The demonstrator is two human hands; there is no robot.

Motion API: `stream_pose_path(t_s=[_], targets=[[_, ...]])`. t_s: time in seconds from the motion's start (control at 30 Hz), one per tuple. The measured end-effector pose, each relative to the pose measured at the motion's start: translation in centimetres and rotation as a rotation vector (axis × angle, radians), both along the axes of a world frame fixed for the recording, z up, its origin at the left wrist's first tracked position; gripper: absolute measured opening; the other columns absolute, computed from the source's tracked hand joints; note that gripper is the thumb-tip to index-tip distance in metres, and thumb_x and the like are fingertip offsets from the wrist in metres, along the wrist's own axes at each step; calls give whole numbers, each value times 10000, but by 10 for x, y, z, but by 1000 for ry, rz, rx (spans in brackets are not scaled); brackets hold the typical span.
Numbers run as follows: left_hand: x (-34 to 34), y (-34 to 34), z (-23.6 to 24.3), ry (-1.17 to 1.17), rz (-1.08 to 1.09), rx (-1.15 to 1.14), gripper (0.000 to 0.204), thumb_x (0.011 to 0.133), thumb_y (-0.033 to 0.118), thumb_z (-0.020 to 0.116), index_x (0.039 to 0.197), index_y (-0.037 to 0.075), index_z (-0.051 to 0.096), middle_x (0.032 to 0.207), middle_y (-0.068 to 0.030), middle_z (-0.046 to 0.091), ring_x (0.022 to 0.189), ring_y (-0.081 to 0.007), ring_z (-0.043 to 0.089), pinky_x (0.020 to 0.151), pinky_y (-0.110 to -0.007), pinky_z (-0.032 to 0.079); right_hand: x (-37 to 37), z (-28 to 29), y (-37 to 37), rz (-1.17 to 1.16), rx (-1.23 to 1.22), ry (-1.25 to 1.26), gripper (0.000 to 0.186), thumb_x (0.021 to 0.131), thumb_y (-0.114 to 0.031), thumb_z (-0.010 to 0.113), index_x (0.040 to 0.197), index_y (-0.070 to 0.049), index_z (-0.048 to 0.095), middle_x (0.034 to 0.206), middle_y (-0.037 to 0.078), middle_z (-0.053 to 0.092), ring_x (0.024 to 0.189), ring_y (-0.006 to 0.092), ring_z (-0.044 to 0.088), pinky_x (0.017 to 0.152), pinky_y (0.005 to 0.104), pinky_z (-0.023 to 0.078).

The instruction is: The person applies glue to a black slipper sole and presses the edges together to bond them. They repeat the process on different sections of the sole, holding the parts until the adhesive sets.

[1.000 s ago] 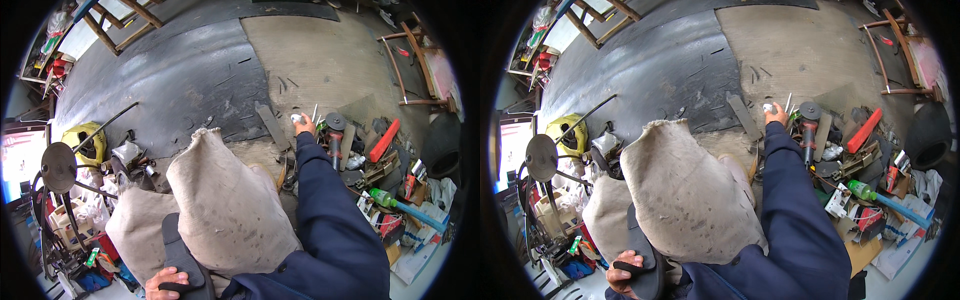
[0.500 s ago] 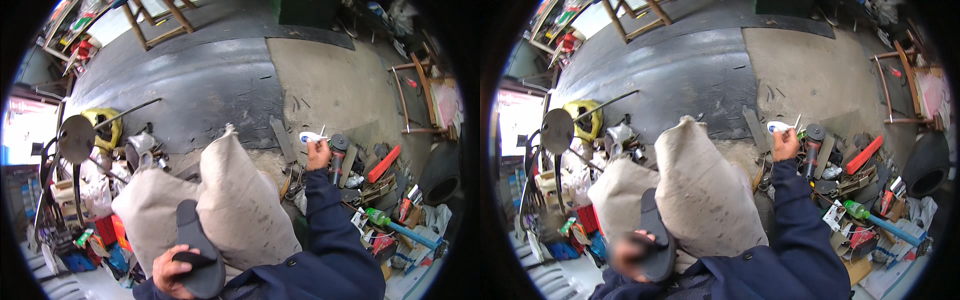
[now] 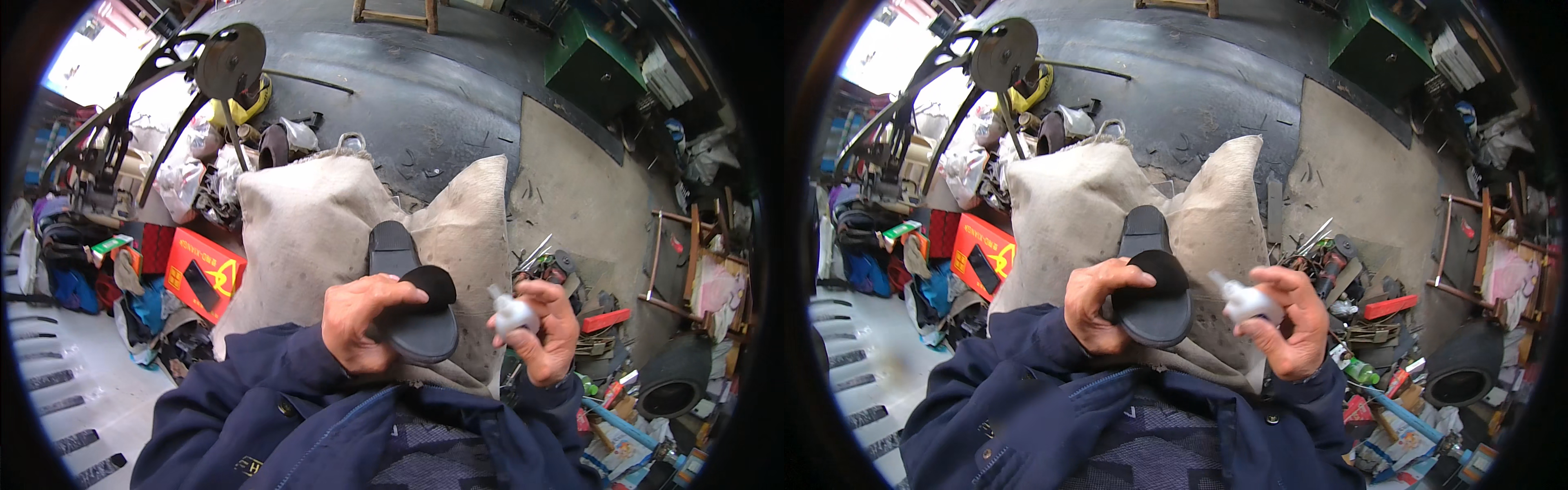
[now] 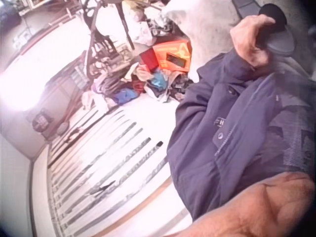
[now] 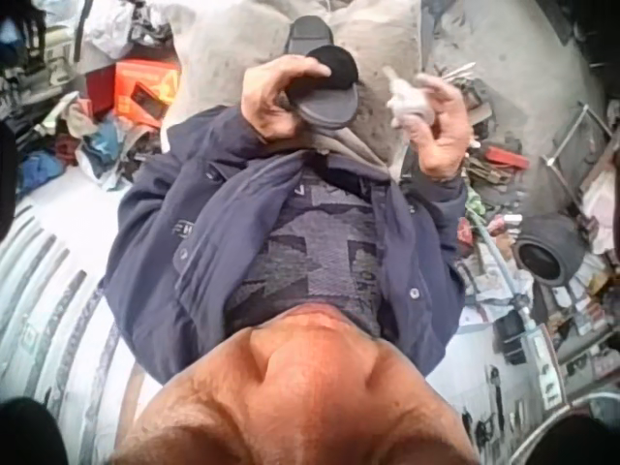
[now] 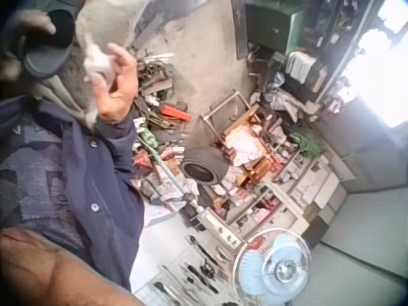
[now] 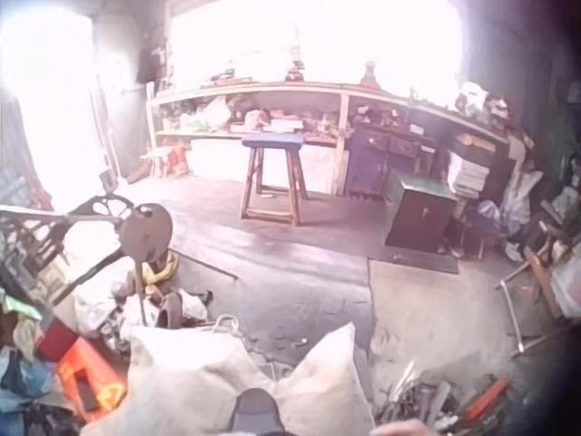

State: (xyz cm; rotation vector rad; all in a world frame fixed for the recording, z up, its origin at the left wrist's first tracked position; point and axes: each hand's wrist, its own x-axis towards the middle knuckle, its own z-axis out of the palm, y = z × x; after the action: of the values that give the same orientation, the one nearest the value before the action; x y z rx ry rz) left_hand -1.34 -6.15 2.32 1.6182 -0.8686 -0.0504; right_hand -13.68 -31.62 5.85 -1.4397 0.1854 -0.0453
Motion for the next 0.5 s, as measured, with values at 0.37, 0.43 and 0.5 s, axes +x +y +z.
stream_pose_path(t_s=[0.37, 0.43, 0.5], targets=[[2, 10, -3, -42, -38, -35, 505, 642, 6, 811, 1132, 16, 691, 993, -139, 747, 867, -331, 743, 832, -387, 585, 23, 38, 23, 164, -470, 48, 300, 885, -171, 797, 1116, -16, 683, 873, 58, 708, 737, 109, 650, 678, 239, 483], [2, 11, -4, -51, -47, -27, 500, 670, 50, 872, 1133, 15, 688, 988, -137, 749, 862, -334, 747, 875, -396, 574, 27, 42, 25, 167, -460, 93, 274, 890, -167, 783, 1095, -17, 679, 864, 46, 697, 728, 98, 633, 671, 238, 476], [3, 12, -5, -67, -50, -22, 504, 670, 59, 877, 1136, 15, 688, 991, -136, 750, 863, -334, 748, 889, -402, 570, 30, 45, 28, 156, -452, 108, 249, 896, -163, 770, 1074, -18, 675, 859, 36, 686, 724, 89, 616, 669, 235, 468]])
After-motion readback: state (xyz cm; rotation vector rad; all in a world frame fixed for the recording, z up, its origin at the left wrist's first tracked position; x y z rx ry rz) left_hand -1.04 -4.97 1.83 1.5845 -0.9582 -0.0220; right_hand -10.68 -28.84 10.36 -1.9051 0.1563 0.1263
